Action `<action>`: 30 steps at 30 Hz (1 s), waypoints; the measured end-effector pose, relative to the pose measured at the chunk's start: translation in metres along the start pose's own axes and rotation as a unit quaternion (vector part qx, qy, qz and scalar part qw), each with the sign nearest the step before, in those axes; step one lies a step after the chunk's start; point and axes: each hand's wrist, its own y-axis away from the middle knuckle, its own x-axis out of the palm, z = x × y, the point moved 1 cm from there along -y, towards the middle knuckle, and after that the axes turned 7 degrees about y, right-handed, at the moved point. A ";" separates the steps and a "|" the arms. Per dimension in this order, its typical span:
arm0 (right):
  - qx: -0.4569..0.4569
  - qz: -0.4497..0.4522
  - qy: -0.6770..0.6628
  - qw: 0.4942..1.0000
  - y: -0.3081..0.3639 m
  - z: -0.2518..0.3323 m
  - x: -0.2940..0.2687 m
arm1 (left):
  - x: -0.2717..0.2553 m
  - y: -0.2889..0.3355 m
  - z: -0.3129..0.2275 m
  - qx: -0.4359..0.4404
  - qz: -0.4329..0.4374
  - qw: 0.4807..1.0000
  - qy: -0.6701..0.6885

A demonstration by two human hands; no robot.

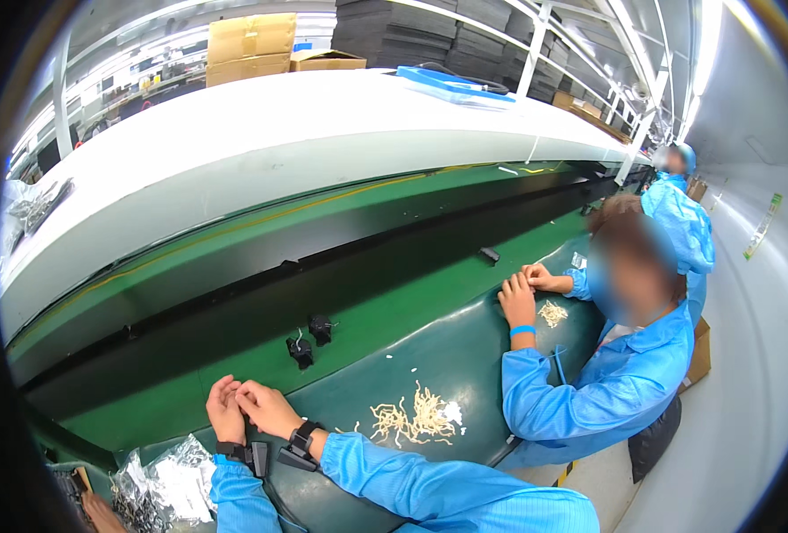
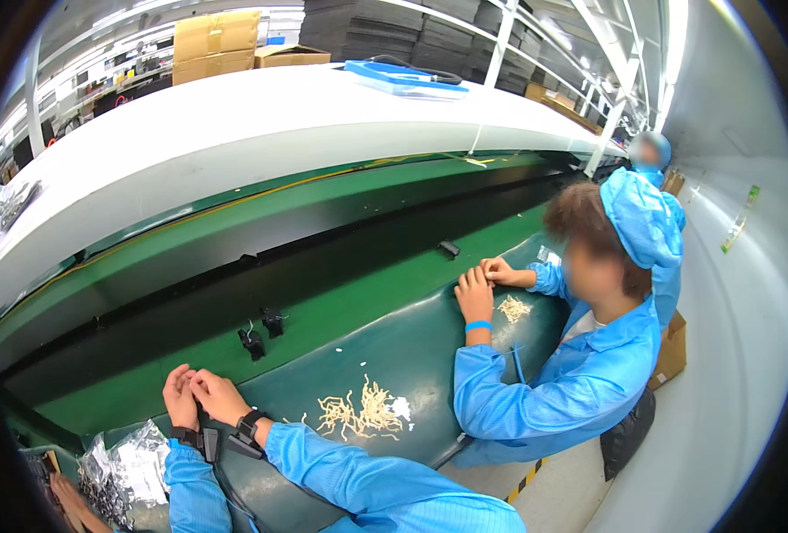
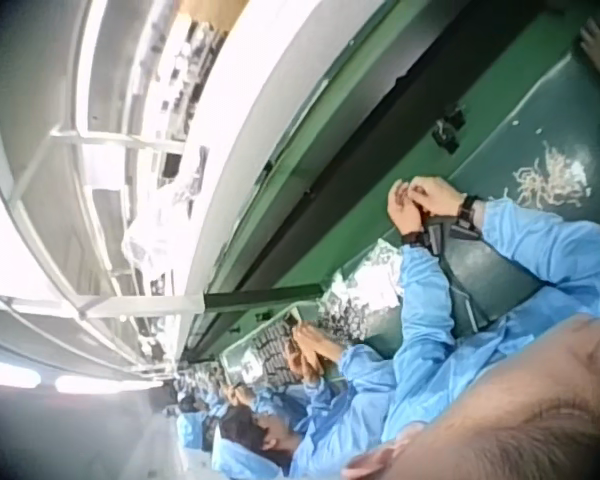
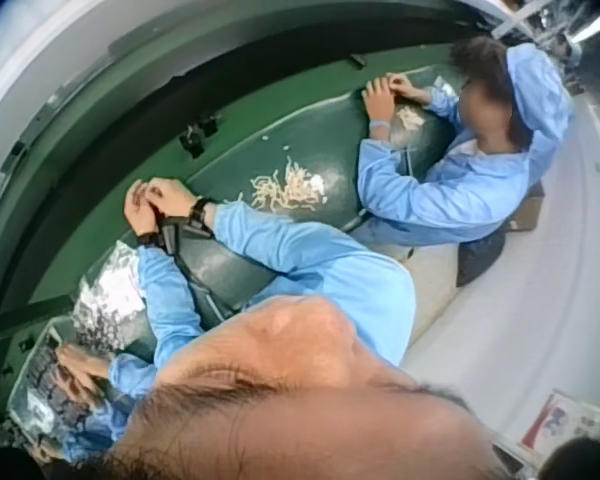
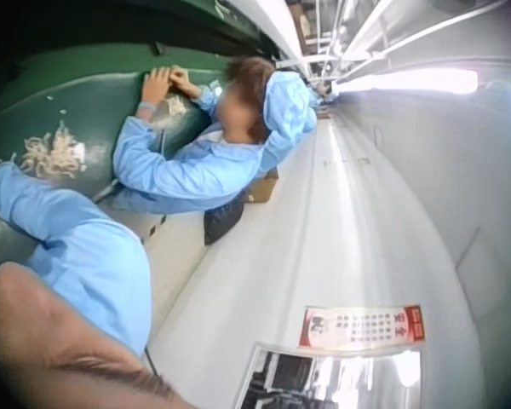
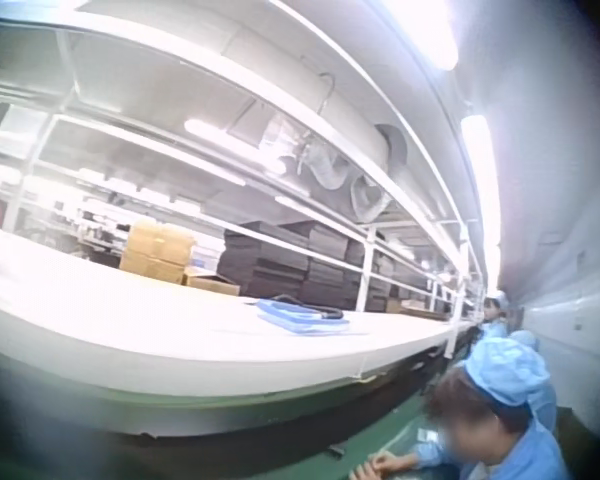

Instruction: Assembling small electronic or plastic components on a manufacturing line.

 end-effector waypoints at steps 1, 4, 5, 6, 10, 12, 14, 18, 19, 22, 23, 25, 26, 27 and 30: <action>-0.003 0.006 0.018 1.000 -0.001 -0.001 -0.002 | 0.002 -0.001 0.000 -0.002 -0.002 1.000 -0.009; -0.003 0.001 -0.023 1.000 0.004 0.002 -0.003 | 0.001 -0.001 -0.001 -0.008 0.005 1.000 -0.014; 0.004 0.008 -0.027 1.000 0.004 0.003 -0.005 | 0.003 0.000 -0.002 -0.016 0.009 1.000 -0.013; 0.000 0.003 -0.026 1.000 0.004 0.002 -0.004 | 0.004 0.000 -0.004 -0.012 0.014 1.000 -0.012; -0.008 0.025 -0.047 0.999 0.003 -0.003 -0.001 | -0.008 -0.004 0.007 0.002 0.000 0.999 -0.035; -0.002 0.021 -0.067 0.998 0.003 -0.006 -0.003 | -0.004 -0.004 0.006 0.010 -0.010 0.999 -0.051; -0.007 0.020 -0.070 0.997 0.003 -0.007 -0.004 | -0.005 -0.007 0.009 0.018 -0.005 0.999 -0.049; -0.009 0.024 -0.065 0.998 0.003 -0.009 -0.005 | -0.006 -0.008 0.007 0.011 -0.009 0.999 -0.036; -0.009 0.025 -0.066 0.997 0.004 -0.008 -0.004 | -0.007 -0.007 0.008 0.012 -0.011 0.999 -0.030; -0.019 0.021 -0.060 0.998 0.006 -0.008 -0.004 | -0.010 -0.004 0.005 0.000 -0.017 1.000 -0.002; -0.017 0.020 -0.061 0.998 0.007 -0.009 -0.003 | -0.011 -0.003 0.006 0.001 -0.020 1.000 -0.003; -0.015 0.018 -0.059 0.998 0.009 -0.007 -0.005 | -0.007 -0.003 0.007 0.008 -0.006 1.000 -0.010; -0.012 0.021 -0.047 0.999 0.010 -0.007 -0.006 | -0.007 -0.001 0.007 0.008 -0.009 1.000 -0.010; -0.009 0.023 -0.035 0.999 0.010 -0.006 -0.007 | -0.004 0.001 0.005 0.009 -0.007 1.000 -0.013; -0.017 0.035 -0.038 0.999 0.010 -0.003 -0.004 | -0.003 0.000 0.003 0.004 -0.003 1.000 -0.020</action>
